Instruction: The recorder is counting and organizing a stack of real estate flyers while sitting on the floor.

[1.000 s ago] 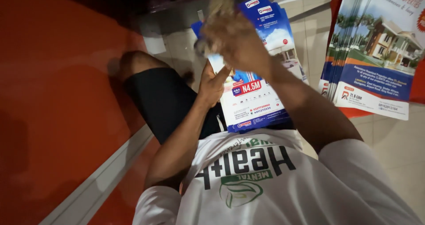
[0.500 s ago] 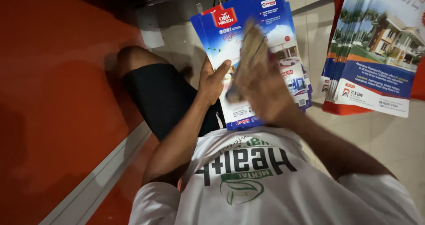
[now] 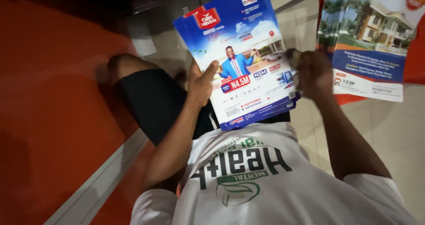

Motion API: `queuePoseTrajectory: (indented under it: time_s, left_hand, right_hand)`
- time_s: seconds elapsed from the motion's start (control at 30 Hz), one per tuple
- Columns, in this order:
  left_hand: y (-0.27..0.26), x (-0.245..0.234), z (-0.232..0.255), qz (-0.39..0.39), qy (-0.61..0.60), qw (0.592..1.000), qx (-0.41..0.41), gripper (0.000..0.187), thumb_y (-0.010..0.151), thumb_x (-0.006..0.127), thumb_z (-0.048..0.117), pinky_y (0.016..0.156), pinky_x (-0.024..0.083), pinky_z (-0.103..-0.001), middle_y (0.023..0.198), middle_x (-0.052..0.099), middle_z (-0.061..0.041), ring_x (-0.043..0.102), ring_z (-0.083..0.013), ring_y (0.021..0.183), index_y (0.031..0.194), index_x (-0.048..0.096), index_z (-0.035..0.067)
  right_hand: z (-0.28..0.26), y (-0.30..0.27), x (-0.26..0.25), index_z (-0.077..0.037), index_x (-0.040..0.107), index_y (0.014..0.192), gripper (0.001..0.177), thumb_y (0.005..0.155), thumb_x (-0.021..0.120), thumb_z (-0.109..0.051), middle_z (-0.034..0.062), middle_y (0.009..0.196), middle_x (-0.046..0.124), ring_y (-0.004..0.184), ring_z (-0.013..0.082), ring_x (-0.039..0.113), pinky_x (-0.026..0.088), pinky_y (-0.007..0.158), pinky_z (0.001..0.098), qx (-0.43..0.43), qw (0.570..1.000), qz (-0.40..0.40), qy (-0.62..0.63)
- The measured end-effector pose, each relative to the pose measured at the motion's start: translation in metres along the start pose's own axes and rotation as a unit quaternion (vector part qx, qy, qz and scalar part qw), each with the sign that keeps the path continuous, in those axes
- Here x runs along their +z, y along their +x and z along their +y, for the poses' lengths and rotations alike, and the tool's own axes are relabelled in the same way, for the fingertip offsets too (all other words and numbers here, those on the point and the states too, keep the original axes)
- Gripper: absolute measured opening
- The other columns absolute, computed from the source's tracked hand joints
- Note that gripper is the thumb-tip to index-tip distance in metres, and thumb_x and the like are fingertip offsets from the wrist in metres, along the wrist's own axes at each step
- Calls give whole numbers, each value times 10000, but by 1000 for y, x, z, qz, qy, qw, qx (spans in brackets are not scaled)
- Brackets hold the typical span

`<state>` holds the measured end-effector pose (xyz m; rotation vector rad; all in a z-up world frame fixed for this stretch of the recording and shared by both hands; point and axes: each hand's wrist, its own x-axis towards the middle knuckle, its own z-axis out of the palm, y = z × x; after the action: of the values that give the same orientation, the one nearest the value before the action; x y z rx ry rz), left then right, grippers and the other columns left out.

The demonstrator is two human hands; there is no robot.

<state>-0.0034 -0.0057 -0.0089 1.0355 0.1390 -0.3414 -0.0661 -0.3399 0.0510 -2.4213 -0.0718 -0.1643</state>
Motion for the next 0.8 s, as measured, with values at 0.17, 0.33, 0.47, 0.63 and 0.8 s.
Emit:
queuePoseTrajectory:
  time_s: [0.17,0.33,0.47,0.63,0.8]
  left_hand:
    - [-5,18,30,14,-26,1000,-2,435,953,722,192,947,516,-285,1151,699,-32,650,-110,1044,1308,530,29]
    - [1,-4,-6,5,-16,1000,-13,358,999,749,176,877,520,-319,1008,676,-72,627,-146,927,1245,567,-9]
    - [1,-2,-3,-3,-38,999,-4,410,995,759,184,909,521,-326,1066,678,-80,630,-154,968,1297,550,1]
    - [-1,6,13,9,-55,998,-18,509,971,738,204,999,520,-338,1254,670,-78,637,-154,1122,1382,516,4]
    - [0,5,9,8,-65,997,-40,507,972,727,211,951,550,-400,1247,672,-101,653,-215,1073,1387,526,2]
  right_hand:
    - [-19,18,-37,40,697,955,336,1113,579,-232,243,826,687,756,353,677,511,684,411,342,939,-37,10]
    - [-28,33,-39,-23,727,1099,196,954,676,-145,123,928,703,790,264,689,534,676,349,96,991,-65,-70]
    - [-61,56,-35,-84,748,1005,280,991,701,-360,150,709,695,603,295,670,497,574,391,290,929,-230,5]
    - [-62,70,-36,-11,692,863,429,806,880,-392,91,639,666,513,195,633,485,505,340,218,925,-297,-95]
    - [-68,77,-47,-46,661,868,260,869,783,-275,129,520,583,378,178,522,348,353,356,369,882,-285,64]
